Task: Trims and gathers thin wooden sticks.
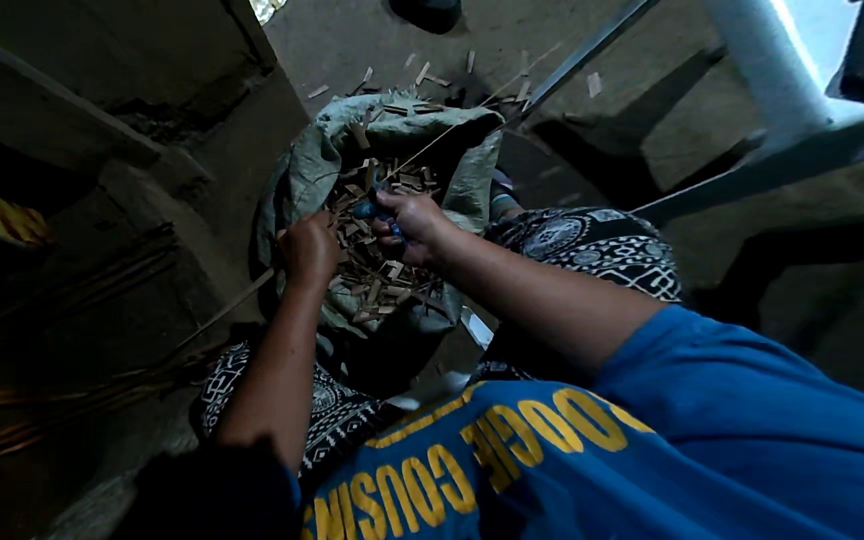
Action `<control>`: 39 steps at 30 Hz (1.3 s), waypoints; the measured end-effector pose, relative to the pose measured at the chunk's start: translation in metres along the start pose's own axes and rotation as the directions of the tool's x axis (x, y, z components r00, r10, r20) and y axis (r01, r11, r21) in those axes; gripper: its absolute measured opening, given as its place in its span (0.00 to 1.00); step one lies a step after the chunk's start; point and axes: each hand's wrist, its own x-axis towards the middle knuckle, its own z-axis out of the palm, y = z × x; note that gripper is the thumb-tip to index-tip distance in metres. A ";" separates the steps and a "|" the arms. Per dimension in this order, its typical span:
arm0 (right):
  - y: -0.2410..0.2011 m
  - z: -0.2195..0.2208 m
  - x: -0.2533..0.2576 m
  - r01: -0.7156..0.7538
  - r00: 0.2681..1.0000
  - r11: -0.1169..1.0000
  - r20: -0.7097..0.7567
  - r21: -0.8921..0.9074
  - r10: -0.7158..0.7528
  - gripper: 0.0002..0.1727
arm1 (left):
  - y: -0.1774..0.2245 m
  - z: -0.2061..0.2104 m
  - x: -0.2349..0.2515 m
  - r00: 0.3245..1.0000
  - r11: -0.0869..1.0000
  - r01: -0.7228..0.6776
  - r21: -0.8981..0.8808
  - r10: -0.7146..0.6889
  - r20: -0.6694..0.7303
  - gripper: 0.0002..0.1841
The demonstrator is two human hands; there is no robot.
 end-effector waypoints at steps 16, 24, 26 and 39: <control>0.023 0.008 -0.006 0.071 0.997 0.925 0.032 -0.372 -0.064 0.22 | 0.004 0.001 -0.002 0.995 0.989 0.060 -0.134 -0.048 0.092 0.16; -0.003 -0.003 0.001 0.194 0.978 0.962 -0.035 -0.190 -0.204 0.15 | -0.011 -0.002 0.005 0.995 0.910 0.052 -0.412 -0.010 0.104 0.16; 0.007 -0.001 -0.001 0.189 0.981 0.946 0.008 -0.264 -0.193 0.17 | -0.012 0.001 0.007 0.995 0.905 0.036 -0.425 0.006 0.096 0.16; 0.002 0.001 -0.002 0.031 0.999 0.997 0.020 -0.064 -0.030 0.16 | -0.002 0.005 0.003 0.995 0.994 -0.097 -0.055 0.096 -0.020 0.15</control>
